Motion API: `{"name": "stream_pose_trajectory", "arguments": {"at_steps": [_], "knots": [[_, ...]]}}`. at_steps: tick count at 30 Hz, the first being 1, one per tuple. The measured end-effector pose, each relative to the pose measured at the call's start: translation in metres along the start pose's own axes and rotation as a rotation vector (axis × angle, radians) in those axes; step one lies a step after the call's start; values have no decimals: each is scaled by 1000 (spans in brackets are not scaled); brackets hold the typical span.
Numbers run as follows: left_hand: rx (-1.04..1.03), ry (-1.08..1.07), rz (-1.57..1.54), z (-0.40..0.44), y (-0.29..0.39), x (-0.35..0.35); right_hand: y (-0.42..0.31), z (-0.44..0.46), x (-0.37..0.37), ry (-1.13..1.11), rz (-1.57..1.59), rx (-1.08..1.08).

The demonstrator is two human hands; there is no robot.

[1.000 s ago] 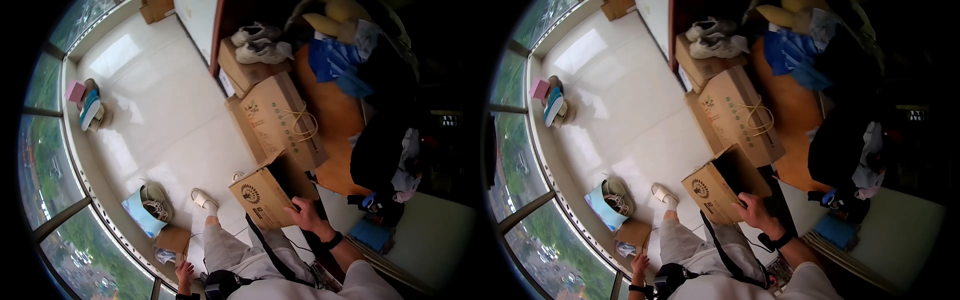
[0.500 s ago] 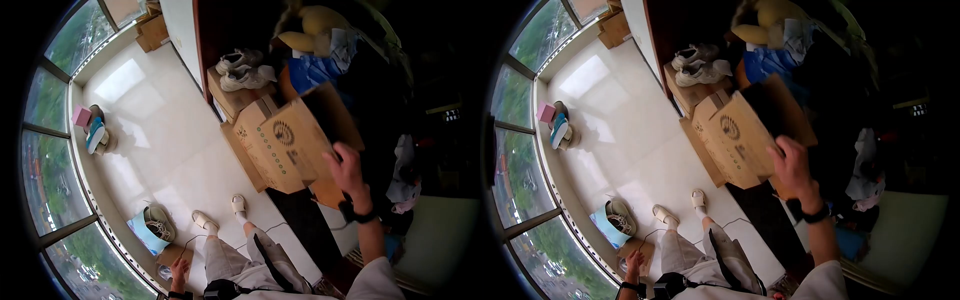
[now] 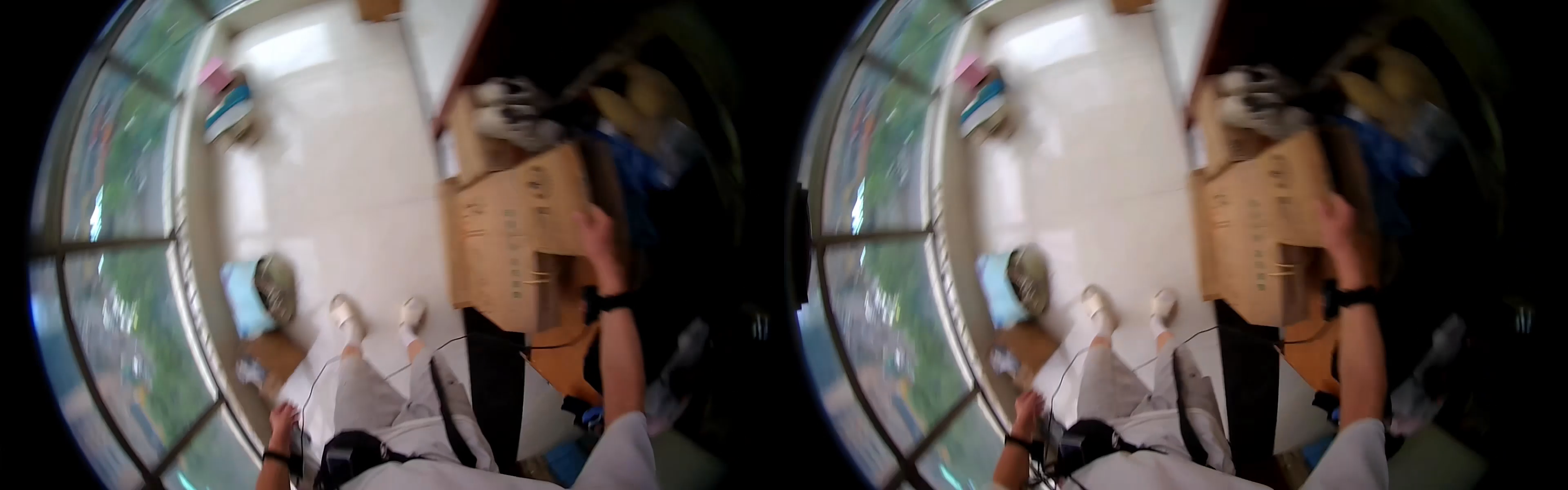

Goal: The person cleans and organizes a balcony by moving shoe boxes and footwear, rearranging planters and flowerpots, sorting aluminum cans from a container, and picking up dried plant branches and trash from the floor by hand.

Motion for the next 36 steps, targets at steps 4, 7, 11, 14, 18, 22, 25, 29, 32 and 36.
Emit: {"name": "stream_pose_trajectory", "arguments": {"at_steps": [4, 7, 11, 14, 18, 22, 25, 29, 32, 36], "knots": [[27, 33, -90, -28, 3, -35, -8, 7, 12, -10, -358, 143], [48, 54, -43, -34, 7, -38, -88, -34, 2, 152, -474, 372], [61, 69, -65, -33, -8, -18, -112, -93, -34, 210, -406, 379], [82, 86, -65, -18, -33, 20, -81, -138, -97, 47, -253, 152], [57, 125, -29, 39, -72, 82, -26, -249, -243, -318, -72, -121], [23, 235, -14, 118, -108, 157, -88, -393, -414, -778, -176, -221], [59, 270, -26, 170, -138, 196, -99, -484, -532, -965, -105, -173], [92, 307, -115, 220, -155, 234, -154, -571, -700, -1081, -26, -101], [117, 281, -222, 243, -164, 242, -176, -631, -820, -1279, -267, 35], [5, 197, -346, 231, -162, 236, -182, -667, -925, -1276, -357, 2]]}}
Point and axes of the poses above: each hand's wrist, its own z-axis towards the middle knuckle, its own x-axis out of the back of the hand, y = z × x, the point moved 9 cm from there along z, towards the middle knuckle, and after that the axes turned 9 degrees about z, right-handed, at the moved point
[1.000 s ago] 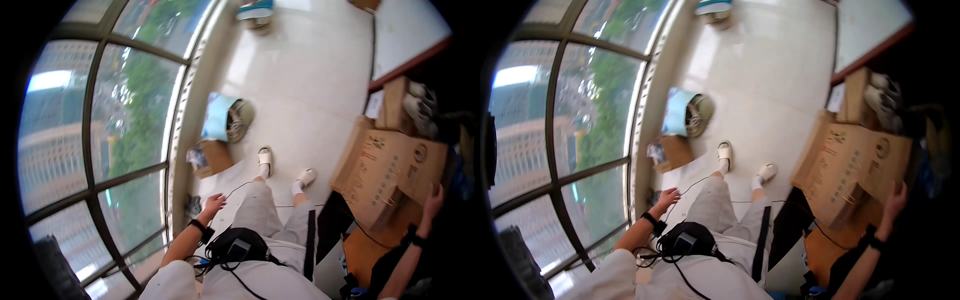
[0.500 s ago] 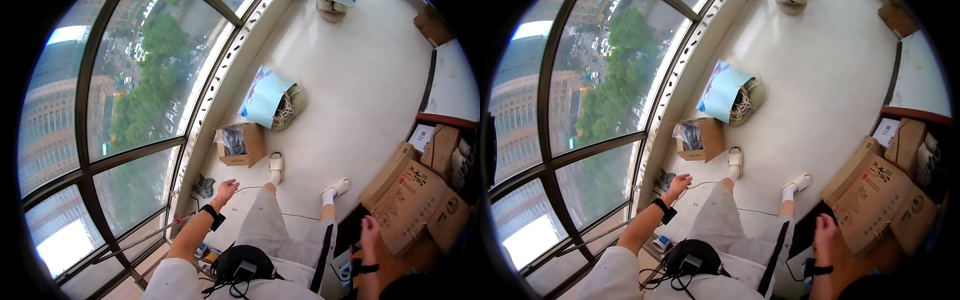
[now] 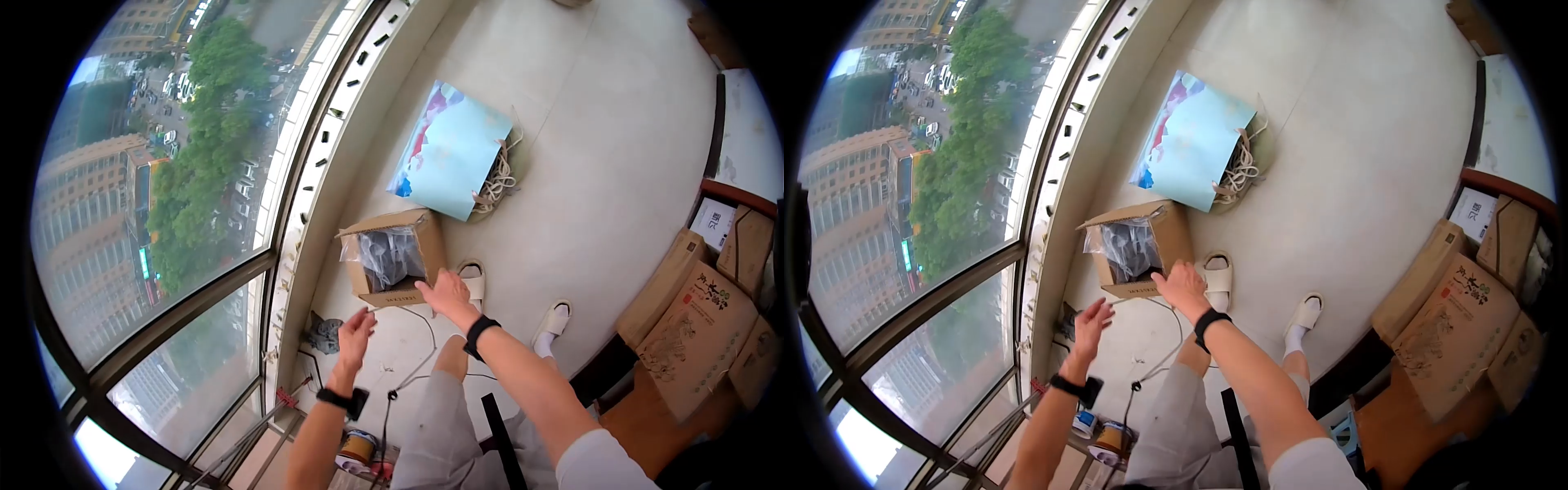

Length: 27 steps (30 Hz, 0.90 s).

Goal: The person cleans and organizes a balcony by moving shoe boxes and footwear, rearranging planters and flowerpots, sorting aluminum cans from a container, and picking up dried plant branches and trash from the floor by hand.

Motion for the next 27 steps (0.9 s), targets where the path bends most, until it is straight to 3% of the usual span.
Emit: {"name": "stream_pose_trajectory", "arguments": {"at_steps": [1, 8, 9, 10, 12, 14, 19, 27], "knots": [[0, -11, 5, -8, -4, 0, 6, 15, -18, -74, 3, -134], [190, 7, -69, -70, -102, 11, 23, 55, -67, 10, -31, -134], [222, 7, -64, -78, -115, 12, 17, 48, -59, -131, -8, -57], [249, 8, -59, -84, -129, 12, 22, 42, -49, -111, 0, -64], [255, -25, 8, -93, -138, 12, 19, 13, -69, -441, 55, 62], [249, -44, 21, -102, -126, 11, 9, -22, -62, -299, 107, 221], [160, -96, 86, -102, -97, 20, 6, -136, 32, -365, 295, 200], [32, -160, 287, -120, -72, -16, 210, -278, 127, 114, 641, -34]]}}
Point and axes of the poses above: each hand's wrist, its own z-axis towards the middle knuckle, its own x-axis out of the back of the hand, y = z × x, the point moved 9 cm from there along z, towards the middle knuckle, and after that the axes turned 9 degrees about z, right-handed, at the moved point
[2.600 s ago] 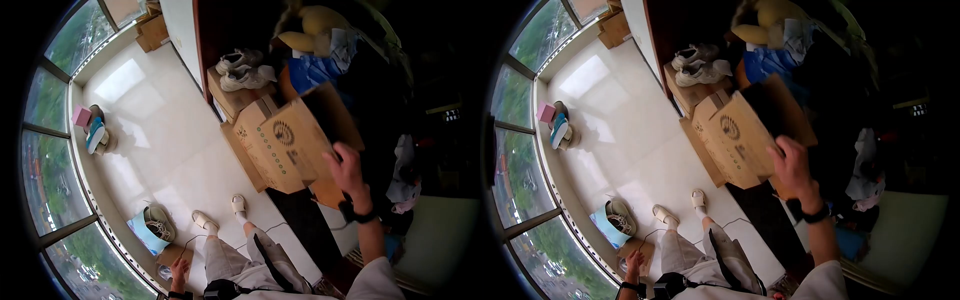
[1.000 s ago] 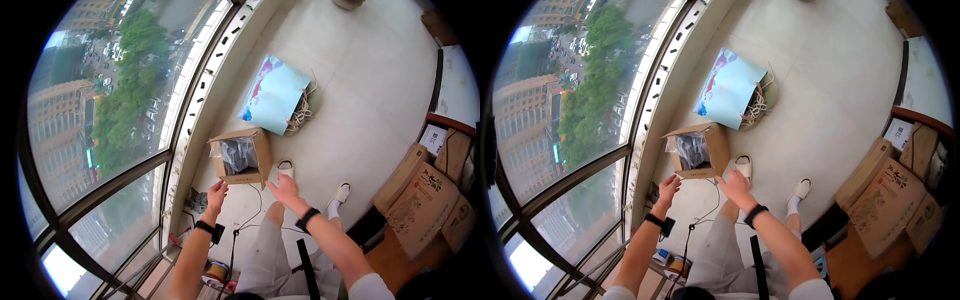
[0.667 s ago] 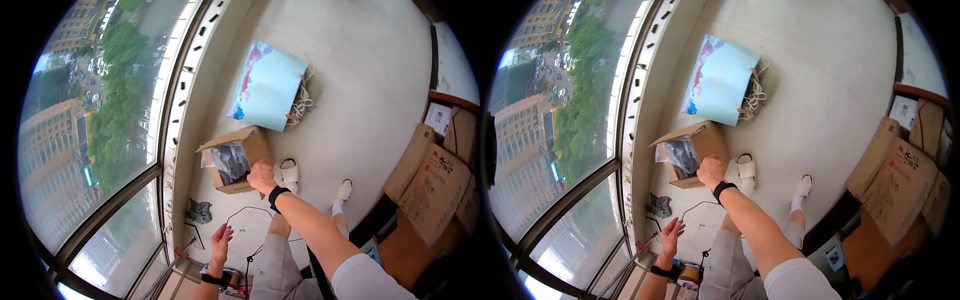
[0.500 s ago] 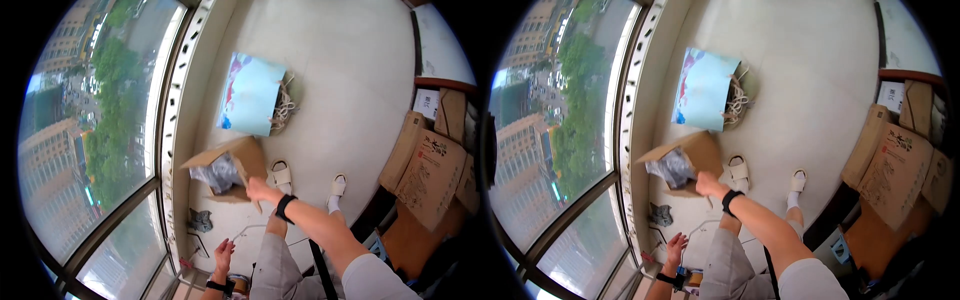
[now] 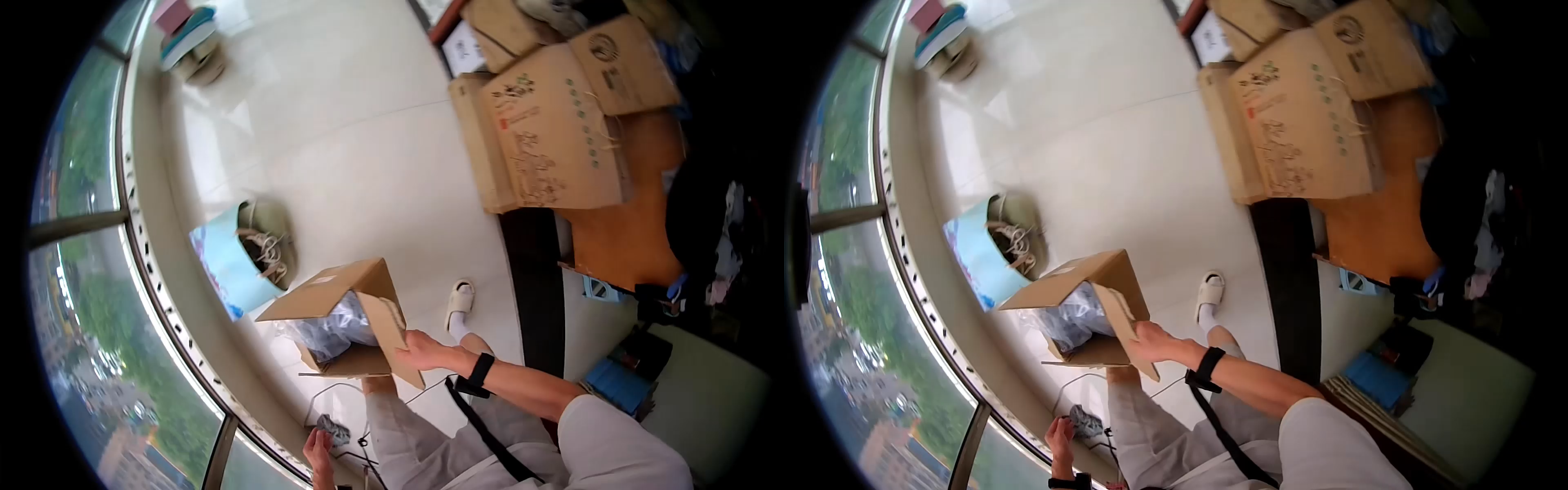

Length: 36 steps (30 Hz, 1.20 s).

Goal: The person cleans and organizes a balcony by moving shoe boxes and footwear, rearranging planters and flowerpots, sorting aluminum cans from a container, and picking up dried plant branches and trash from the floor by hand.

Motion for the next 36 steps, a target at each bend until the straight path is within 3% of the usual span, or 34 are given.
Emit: {"name": "stream_pose_trajectory", "arguments": {"at_steps": [3, 5, 7, 9, 10, 12, 14, 17, 20, 25, 26, 28, 30, 31, 33, 36], "knots": [[-12, -15, 101, -12, 20, -25, 69, -50, 58, 175, 116, -21], [-39, -18, 190, -29, 40, -52, 106, -93, 105, 336, 27, -94], [-71, -20, 245, -35, 56, -70, 154, -115, 135, 279, 103, -94], [-92, -18, 297, -41, 68, -88, 196, -146, 179, 397, -33, -105], [-104, -21, 355, -43, 75, -97, 193, -170, 208, 412, -12, -166], [-120, -41, 425, -48, 84, -112, 263, -177, 243, 359, 95, -140], [-115, -5, 442, -54, 88, -125, 297, -194, 293, 464, -10, -99], [-102, 33, 471, -64, 88, -139, 302, -224, 356, 445, 25, -218], [-103, 39, 478, -74, 86, -154, 361, -208, 396, 386, 64, -149], [-81, 81, 510, -91, 86, -170, 383, -230, 495, 501, -160, -326], [-73, 98, 520, -93, 84, -168, 410, -218, 511, 510, 99, -185], [-68, 116, 530, -101, 82, -167, 431, -204, 522, 507, 357, -42], [-62, 130, 546, -107, 80, -163, 447, -253, 555, 1224, 89, -180], [-53, 134, 529, -110, 76, -160, 458, -251, 542, 1224, 89, -184], [-45, 130, 499, -110, 67, -157, 452, -251, 514, 1309, -58, 8], [22, 137, 484, -111, 52, -147, 434, -247, 440, 1190, 187, -25]]}}
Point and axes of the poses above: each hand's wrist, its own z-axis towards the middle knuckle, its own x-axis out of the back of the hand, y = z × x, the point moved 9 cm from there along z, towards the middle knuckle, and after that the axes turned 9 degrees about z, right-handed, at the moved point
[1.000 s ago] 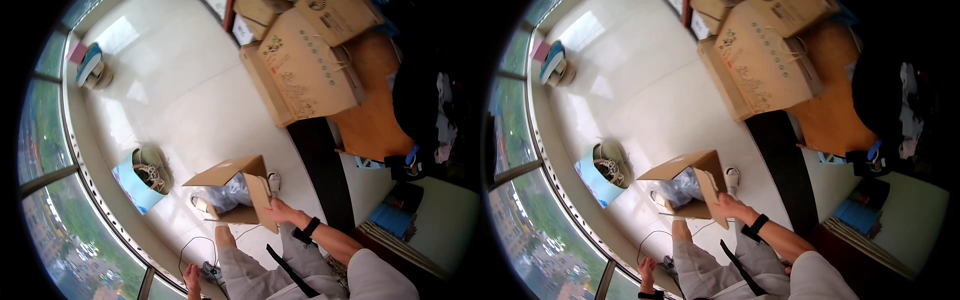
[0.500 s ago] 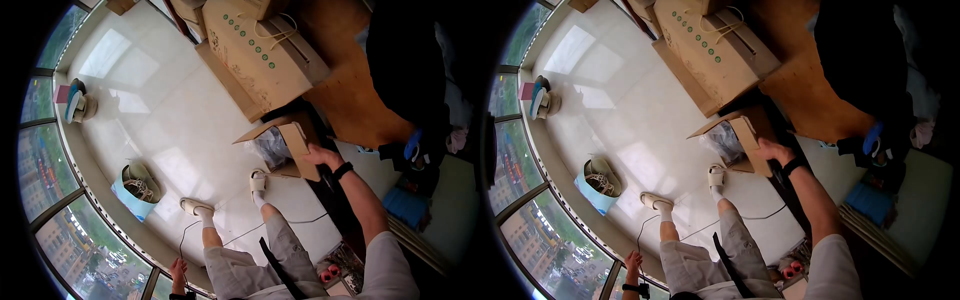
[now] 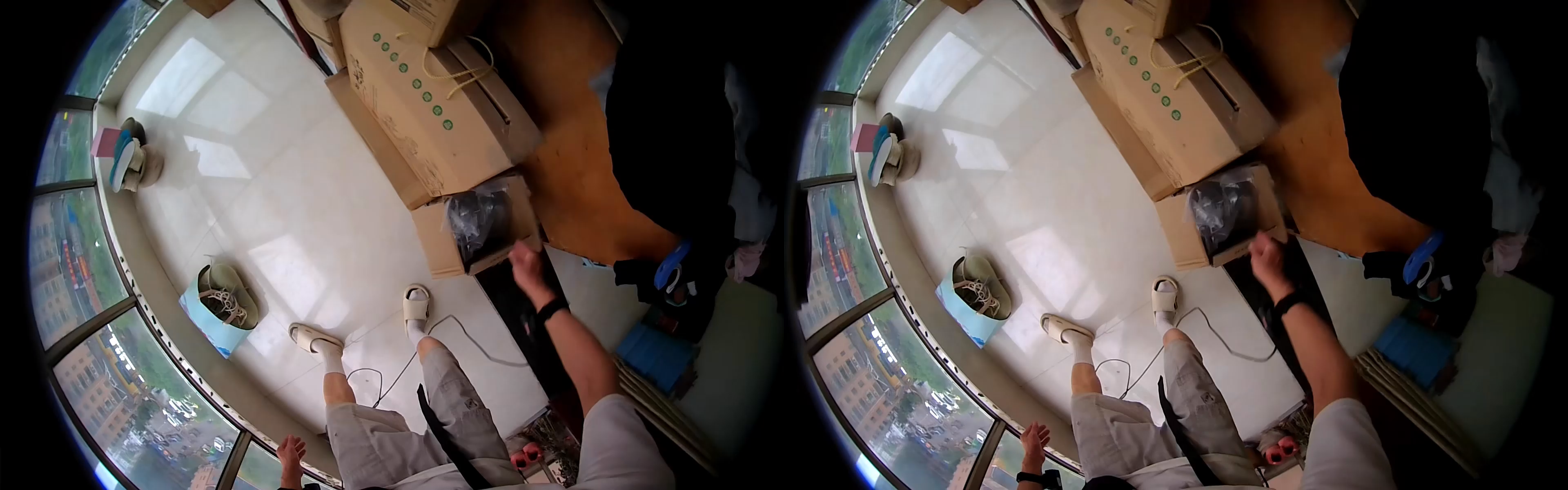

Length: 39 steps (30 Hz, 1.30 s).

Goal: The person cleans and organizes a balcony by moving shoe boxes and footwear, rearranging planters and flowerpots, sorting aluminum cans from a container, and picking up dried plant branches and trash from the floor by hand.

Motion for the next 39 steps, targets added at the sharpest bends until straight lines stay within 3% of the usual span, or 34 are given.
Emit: {"name": "stream_pose_trajectory", "arguments": {"at_steps": [5, 7, 11, 16, 20, 23, 25, 27, 29, 31, 39], "knots": [[-83, -74, -80, 29, -5, 1, 16, -120, -93, -437, -54, -84], [-139, -80, -197, 34, 12, 8, 27, -163, -122, -575, 113, -354], [-140, -3, -175, 43, 59, 31, 2, -204, -131, -583, 58, -616], [-224, -40, -90, 164, 107, 74, -50, -258, -171, -451, 89, -695], [-326, 63, -10, 275, 151, 113, -82, -325, -211, -404, -3, -785], [-313, 173, 129, 314, 207, 144, -103, -352, -250, -437, -198, -679], [-334, 256, 220, 346, 241, 150, -145, -357, -278, -472, -371, -352], [-368, 276, 288, 383, 274, 145, -170, -366, -296, -430, -398, -390], [-420, 353, 367, 399, 307, 141, -170, -374, -300, -339, -270, -474], [-261, 165, 546, 423, 326, 130, -160, -387, -299, -327, -291, -514], [-241, 308, 818, 476, 358, 117, -101, -434, -291, -201, -206, -569]]}}
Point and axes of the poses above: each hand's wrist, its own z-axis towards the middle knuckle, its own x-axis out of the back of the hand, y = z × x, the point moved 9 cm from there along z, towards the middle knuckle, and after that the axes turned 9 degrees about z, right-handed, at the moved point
